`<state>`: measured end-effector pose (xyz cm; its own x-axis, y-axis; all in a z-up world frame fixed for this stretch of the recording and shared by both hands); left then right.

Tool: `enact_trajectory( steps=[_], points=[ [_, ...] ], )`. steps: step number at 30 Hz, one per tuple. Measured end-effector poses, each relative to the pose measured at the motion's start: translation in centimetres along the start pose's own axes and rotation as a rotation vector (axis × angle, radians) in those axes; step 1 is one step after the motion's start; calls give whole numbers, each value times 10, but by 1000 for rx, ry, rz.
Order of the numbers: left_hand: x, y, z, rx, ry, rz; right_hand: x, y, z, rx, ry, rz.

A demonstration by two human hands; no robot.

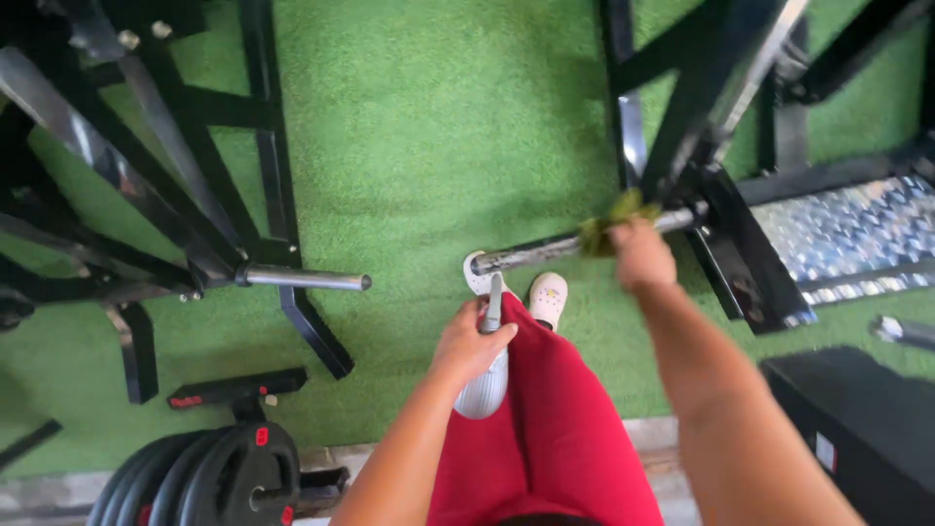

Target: Cleaning gym equipment with a spray bottle and cloth.

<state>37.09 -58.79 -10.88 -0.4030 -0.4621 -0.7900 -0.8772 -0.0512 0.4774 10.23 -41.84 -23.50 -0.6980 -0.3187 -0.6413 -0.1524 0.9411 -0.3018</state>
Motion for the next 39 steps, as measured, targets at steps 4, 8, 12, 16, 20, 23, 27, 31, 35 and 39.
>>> enact_trajectory(
  steps=[4,8,12,16,20,23,27,31,35,39],
  points=[
    [-25,31,19,-19,-63,116,0,54,-44,-276,3,-48],
    [-40,67,31,-56,-88,157,-9,96,-41,300,98,-98],
    [-26,113,34,10,-98,409,-79,42,-67,1477,-123,131],
    [-17,175,8,-84,-196,498,-100,-8,-81,1772,-142,105],
    [8,212,-38,91,-238,602,-95,-68,-101,2041,-222,46],
    [35,238,-85,236,-252,661,-80,-117,-123,2137,-122,-37],
    [50,272,-162,421,-324,649,-48,-180,-130,2284,35,-22],
    [73,298,-204,427,-365,683,-23,-227,-109,2373,106,-42],
    [98,314,-213,331,-371,734,-21,-259,-130,2308,253,-62],
    [94,336,-206,309,-464,757,-30,-251,-143,2156,428,-86]
  ],
)
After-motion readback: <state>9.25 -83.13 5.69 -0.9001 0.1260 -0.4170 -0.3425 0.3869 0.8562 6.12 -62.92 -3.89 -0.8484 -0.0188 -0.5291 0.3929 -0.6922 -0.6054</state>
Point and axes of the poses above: each hand's wrist, its own x-axis towards the middle knuckle, its own z-axis out of the palm, y = z × x, the point moved 2 cm from there along x, towards the middle knuckle
